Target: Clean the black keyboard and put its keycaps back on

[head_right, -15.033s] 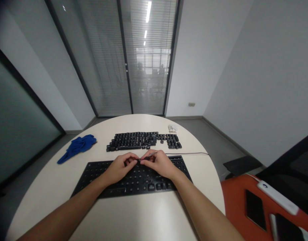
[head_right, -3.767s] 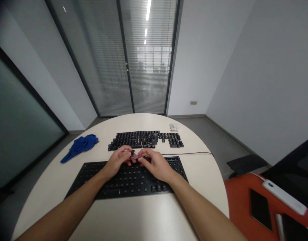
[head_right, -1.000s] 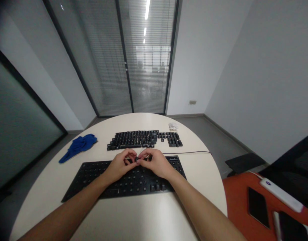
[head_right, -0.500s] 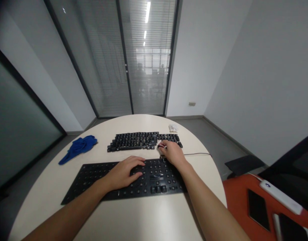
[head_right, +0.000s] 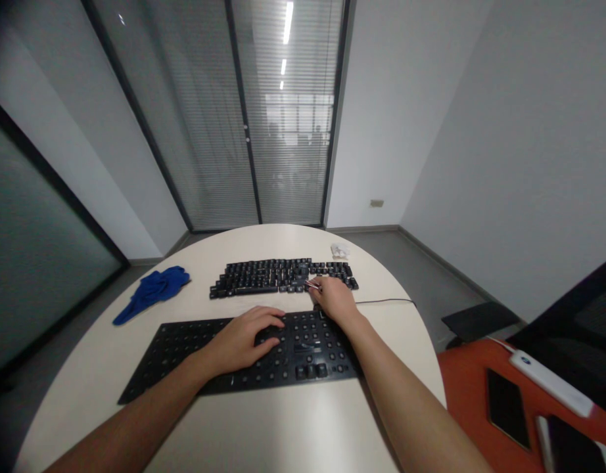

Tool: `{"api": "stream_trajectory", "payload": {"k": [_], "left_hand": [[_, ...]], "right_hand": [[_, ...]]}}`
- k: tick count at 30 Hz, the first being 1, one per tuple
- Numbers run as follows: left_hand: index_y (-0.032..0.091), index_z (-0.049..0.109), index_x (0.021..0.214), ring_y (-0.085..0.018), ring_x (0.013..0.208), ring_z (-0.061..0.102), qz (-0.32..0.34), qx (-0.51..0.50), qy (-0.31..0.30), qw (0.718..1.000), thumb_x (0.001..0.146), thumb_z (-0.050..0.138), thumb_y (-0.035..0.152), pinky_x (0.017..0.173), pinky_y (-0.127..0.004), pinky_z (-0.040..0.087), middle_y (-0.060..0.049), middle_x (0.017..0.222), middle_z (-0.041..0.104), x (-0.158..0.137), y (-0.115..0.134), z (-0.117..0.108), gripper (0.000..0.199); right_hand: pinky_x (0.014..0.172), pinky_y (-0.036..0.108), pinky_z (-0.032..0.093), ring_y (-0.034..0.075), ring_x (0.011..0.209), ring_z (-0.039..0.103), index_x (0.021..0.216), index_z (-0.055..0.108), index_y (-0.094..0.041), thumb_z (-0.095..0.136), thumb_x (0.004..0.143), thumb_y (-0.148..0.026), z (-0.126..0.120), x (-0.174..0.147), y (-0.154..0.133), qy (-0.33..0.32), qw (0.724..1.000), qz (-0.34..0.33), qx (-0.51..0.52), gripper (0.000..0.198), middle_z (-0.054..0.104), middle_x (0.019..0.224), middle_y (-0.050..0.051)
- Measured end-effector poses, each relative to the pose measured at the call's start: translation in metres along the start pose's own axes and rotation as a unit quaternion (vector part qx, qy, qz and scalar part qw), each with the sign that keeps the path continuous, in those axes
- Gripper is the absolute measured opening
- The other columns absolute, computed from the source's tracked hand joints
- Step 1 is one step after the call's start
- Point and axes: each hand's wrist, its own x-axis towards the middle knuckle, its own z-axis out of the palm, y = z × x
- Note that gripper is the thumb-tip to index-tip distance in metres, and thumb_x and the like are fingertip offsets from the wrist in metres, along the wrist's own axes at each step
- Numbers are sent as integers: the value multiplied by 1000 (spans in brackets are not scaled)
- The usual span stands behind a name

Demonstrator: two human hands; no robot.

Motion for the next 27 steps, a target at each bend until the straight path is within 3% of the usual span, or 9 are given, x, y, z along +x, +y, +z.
{"api": "stream_trajectory", "payload": {"k": [7,12,19,24,27], "left_hand": [[24,67,114,-26,122,58,-3,-8,7,1000,88,67,20,108,-45,46,-8,130,65,0,-1,1,26],[26,62,130,-28,129,54,18,19,-20,999,91,68,33,110,-48,43,-9,139,59,-1,1,-2,41],[26,64,128,-28,131,52,27,34,-45,998,88,72,34,112,-47,42,-8,144,56,-1,2,-5,41],[24,59,130,-25,121,59,-15,-12,24,1000,94,62,29,107,-43,46,-8,130,65,-1,0,-3,36],[22,57,130,-25,110,63,-43,-13,96,994,95,62,29,99,-42,50,-8,118,68,-1,-2,-3,36]], "right_hand": [[83,30,50,26,98,72,108,75,-22,63,92,-34,0,0,-2,12,1000,2,6,23,78,101,10],[77,32,47,28,96,70,104,72,-22,61,92,-38,-6,-4,-4,25,999,25,-2,23,77,106,11],[64,30,42,20,65,60,105,47,-23,49,93,-35,-24,-19,-9,64,992,38,97,17,68,84,3],[76,31,43,21,82,62,95,42,-24,40,95,-26,-25,-36,-29,-27,985,-99,139,2,66,93,4],[76,30,42,20,80,60,100,43,-23,45,91,-18,-17,-46,-48,-89,980,-148,103,10,65,91,4]]}}
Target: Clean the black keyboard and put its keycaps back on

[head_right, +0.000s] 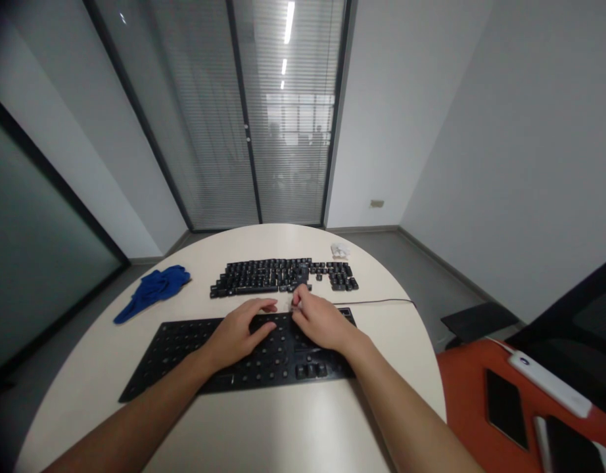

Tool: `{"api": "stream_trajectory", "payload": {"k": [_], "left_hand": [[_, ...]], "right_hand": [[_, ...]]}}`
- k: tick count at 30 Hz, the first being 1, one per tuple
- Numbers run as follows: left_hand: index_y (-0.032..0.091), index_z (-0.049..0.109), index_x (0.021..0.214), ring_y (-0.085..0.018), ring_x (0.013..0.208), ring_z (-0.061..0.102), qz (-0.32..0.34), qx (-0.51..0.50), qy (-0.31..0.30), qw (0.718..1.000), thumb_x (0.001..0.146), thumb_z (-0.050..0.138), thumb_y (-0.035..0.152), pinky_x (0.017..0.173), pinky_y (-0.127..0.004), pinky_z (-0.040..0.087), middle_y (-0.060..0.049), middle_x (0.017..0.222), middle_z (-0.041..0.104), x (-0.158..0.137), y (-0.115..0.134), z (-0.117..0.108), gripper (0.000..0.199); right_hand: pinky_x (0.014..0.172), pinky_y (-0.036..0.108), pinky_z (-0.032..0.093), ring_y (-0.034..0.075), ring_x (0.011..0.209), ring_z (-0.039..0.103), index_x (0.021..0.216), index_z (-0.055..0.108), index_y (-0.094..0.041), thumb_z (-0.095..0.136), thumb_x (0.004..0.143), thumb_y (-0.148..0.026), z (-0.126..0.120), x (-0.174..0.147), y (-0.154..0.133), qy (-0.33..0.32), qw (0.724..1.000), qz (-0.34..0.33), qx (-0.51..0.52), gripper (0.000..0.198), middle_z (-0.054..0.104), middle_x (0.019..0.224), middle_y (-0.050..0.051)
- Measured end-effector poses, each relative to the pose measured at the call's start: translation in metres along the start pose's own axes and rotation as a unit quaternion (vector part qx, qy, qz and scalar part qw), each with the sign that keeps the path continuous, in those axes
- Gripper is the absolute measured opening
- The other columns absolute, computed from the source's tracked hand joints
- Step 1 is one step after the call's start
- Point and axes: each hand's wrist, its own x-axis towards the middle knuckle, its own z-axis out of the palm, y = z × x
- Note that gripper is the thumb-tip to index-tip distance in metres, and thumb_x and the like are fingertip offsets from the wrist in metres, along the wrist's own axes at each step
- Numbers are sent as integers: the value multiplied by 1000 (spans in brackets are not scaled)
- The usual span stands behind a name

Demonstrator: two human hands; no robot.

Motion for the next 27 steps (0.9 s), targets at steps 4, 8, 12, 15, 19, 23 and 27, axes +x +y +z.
{"api": "stream_trajectory", "payload": {"k": [4,8,12,15,19,23,27], "left_hand": [[23,63,119,-23,105,64,56,14,26,998,96,63,29,94,-38,50,-6,111,69,1,-1,0,24],[23,67,108,-21,99,64,79,17,21,996,98,60,28,90,-34,50,-4,104,70,2,1,0,13],[22,67,94,-19,91,63,58,19,33,998,100,56,26,84,-32,49,-3,94,69,3,0,-1,13],[21,65,90,-18,87,62,9,0,70,998,98,55,23,80,-30,47,-2,90,67,3,-3,0,13],[20,64,86,-18,82,62,-38,-42,89,994,96,57,23,76,-29,47,-1,86,66,4,-7,1,12],[19,65,84,-18,79,63,-49,-52,67,995,95,58,26,74,-30,48,-2,83,68,4,-5,0,15],[21,67,93,-20,90,65,-8,-19,-5,1000,95,59,28,85,-35,51,-3,94,72,2,0,-1,11]], "right_hand": [[74,29,41,21,81,61,103,44,-21,47,91,-17,12,0,-13,-22,1000,-15,-10,13,65,92,5],[74,28,41,20,81,61,104,49,-21,49,92,-17,13,0,-15,-31,999,-26,-14,12,66,92,5],[72,28,41,18,79,60,97,57,-20,58,90,-19,4,-1,-11,-31,999,-36,-1,7,67,89,3],[72,28,43,17,79,61,94,65,-19,65,89,-29,-6,1,-2,-18,997,-18,68,11,69,88,3],[70,30,47,17,73,63,89,73,-16,74,83,-41,-15,3,12,10,972,22,232,26,71,80,4],[69,31,51,16,69,65,95,76,-15,77,79,-48,-15,3,12,22,936,26,351,37,73,78,5],[68,29,52,15,69,65,99,75,-15,68,89,-49,-17,-1,8,-4,943,-5,333,37,72,77,5]]}}
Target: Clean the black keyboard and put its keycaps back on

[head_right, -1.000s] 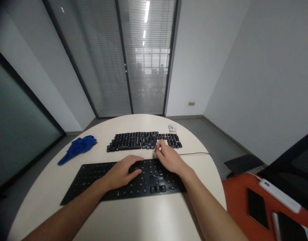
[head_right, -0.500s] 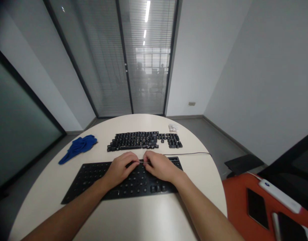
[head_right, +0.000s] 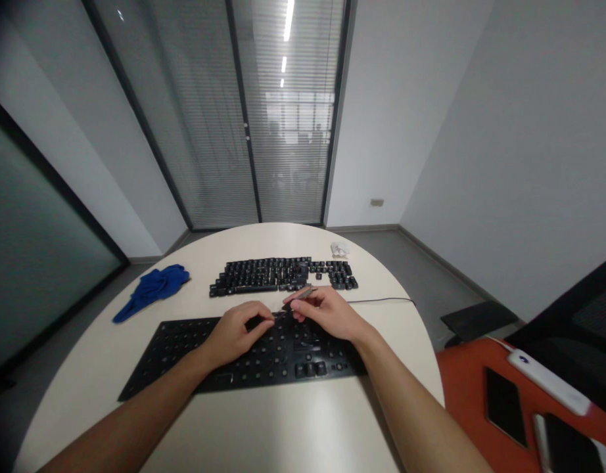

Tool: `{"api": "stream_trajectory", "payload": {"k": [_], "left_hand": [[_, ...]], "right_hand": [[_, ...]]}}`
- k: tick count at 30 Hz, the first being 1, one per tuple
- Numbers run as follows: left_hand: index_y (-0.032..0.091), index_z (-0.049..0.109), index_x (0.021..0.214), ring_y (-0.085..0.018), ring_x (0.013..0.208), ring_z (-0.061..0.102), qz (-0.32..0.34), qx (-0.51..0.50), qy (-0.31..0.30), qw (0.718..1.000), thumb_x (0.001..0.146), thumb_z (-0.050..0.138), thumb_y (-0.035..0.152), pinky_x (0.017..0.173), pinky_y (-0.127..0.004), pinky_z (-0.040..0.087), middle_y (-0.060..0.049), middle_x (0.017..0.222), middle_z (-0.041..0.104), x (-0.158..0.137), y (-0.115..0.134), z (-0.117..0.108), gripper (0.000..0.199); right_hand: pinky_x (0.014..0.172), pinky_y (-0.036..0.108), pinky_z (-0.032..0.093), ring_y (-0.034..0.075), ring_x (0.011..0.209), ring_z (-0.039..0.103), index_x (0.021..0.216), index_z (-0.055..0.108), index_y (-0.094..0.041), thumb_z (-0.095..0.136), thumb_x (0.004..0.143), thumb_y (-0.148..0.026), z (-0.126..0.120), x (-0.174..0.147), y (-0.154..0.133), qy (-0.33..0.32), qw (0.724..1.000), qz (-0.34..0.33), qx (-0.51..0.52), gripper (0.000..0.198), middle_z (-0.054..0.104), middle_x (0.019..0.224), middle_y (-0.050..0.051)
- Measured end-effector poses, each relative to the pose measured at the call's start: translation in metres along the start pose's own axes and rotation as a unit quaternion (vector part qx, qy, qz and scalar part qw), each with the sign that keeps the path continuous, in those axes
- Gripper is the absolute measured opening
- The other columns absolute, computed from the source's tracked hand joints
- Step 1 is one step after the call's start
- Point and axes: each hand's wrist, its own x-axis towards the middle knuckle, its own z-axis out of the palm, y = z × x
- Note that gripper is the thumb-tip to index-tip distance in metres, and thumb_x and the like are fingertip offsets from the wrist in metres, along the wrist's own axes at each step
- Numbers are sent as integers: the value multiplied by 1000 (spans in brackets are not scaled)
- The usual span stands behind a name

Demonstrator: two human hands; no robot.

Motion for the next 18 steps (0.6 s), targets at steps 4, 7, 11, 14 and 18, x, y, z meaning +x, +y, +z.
{"api": "stream_trajectory", "payload": {"k": [4,7,11,14,18], "left_hand": [[22,54,137,-28,131,52,58,64,-90,992,90,68,36,112,-46,41,-10,142,58,-5,0,1,51],[23,50,143,-30,139,45,61,108,-132,983,88,69,41,116,-50,36,-11,153,48,-7,-2,2,60],[22,54,140,-29,133,51,57,100,-149,982,87,71,41,114,-47,41,-12,146,54,-6,-3,0,58],[22,55,138,-29,132,52,58,88,-154,982,85,72,42,113,-47,42,-12,144,56,-5,-5,-3,59],[20,57,137,-30,132,52,49,80,-166,982,84,74,43,113,-47,41,-13,143,56,-3,-5,-7,60]], "right_hand": [[64,26,50,13,64,62,91,73,-14,62,93,-52,-11,-4,-1,-8,1000,-6,-12,39,69,70,3],[62,25,48,13,62,62,96,71,-14,60,94,-53,-19,-9,-2,-87,996,31,-3,41,69,66,2],[60,23,46,12,61,62,99,68,-15,59,95,-53,-16,-13,-4,-181,980,80,5,39,68,66,1],[58,22,45,11,58,59,89,67,-15,63,93,-51,-8,-14,-7,-169,983,68,-17,37,65,68,0],[55,22,42,10,54,54,85,68,-14,66,90,-48,1,-12,-11,-158,985,45,-51,34,60,62,-2]]}}
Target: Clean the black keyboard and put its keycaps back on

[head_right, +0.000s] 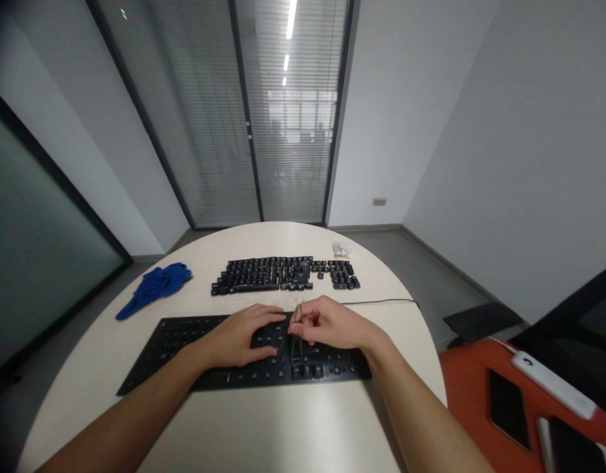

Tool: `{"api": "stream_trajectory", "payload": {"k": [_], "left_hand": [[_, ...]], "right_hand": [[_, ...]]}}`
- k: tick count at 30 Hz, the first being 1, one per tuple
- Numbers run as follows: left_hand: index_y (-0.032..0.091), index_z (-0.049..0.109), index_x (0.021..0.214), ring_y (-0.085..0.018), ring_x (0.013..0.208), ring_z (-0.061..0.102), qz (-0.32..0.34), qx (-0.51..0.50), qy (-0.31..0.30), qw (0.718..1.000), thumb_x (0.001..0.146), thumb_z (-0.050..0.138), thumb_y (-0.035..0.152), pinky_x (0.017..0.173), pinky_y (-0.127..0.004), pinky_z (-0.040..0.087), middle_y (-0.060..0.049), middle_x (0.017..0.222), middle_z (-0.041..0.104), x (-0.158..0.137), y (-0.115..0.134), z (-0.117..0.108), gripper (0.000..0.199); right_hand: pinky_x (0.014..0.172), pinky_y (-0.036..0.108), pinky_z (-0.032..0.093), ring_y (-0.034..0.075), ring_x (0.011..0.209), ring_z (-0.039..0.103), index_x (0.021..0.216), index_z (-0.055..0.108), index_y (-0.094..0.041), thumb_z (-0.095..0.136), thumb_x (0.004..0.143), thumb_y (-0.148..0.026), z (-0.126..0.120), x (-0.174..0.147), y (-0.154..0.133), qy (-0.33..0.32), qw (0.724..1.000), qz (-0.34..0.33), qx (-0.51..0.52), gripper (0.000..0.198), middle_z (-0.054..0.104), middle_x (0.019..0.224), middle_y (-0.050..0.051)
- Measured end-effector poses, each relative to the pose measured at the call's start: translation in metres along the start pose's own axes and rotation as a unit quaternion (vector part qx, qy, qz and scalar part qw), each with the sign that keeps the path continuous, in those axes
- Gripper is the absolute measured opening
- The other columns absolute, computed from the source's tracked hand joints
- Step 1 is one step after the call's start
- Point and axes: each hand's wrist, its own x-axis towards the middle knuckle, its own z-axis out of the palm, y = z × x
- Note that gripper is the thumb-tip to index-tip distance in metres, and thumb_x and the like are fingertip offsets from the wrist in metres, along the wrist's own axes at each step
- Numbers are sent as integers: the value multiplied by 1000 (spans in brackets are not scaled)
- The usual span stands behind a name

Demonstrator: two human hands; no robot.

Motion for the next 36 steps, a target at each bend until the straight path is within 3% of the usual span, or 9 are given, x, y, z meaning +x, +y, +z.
{"api": "stream_trajectory", "payload": {"k": [4,9,17,25,31,36], "left_hand": [[22,58,135,-30,130,53,2,-29,0,1000,82,77,41,112,-47,42,-13,141,58,1,-2,-3,60],[24,59,134,-30,129,55,11,-45,11,999,80,78,39,111,-49,42,-12,140,59,0,-4,-5,59],[25,60,133,-30,128,55,9,-53,20,998,77,80,37,111,-49,42,-11,139,60,-1,-6,-3,60],[22,60,132,-30,129,54,3,-44,14,999,76,80,35,112,-46,41,-13,139,58,-2,-7,-2,61],[22,61,130,-31,128,54,-1,-54,16,998,75,80,34,111,-48,42,-13,138,60,-2,-4,-4,59],[24,61,130,-31,127,55,-1,-58,26,998,75,80,35,111,-48,42,-12,137,60,-3,-4,-4,58]], "right_hand": [[56,22,42,10,56,53,89,71,-14,66,91,-45,3,1,-5,-22,1000,-15,-9,32,62,63,-1],[55,23,39,10,55,49,73,67,-15,64,91,-42,4,-2,-10,-25,998,-23,-46,32,61,60,-1],[51,20,35,8,52,43,85,70,-15,61,91,-34,7,-1,-11,-8,991,-46,-122,22,53,57,-5],[51,19,38,9,52,53,87,77,-16,63,79,-19,16,1,-19,-27,984,-40,-169,16,64,61,-2],[49,18,38,8,52,52,90,81,-18,67,73,-17,23,0,-17,-76,987,-31,-141,23,67,61,-3],[57,20,45,11,61,58,94,83,-19,74,77,-25,9,-2,-16,-84,992,-46,-86,20,72,73,1]]}}
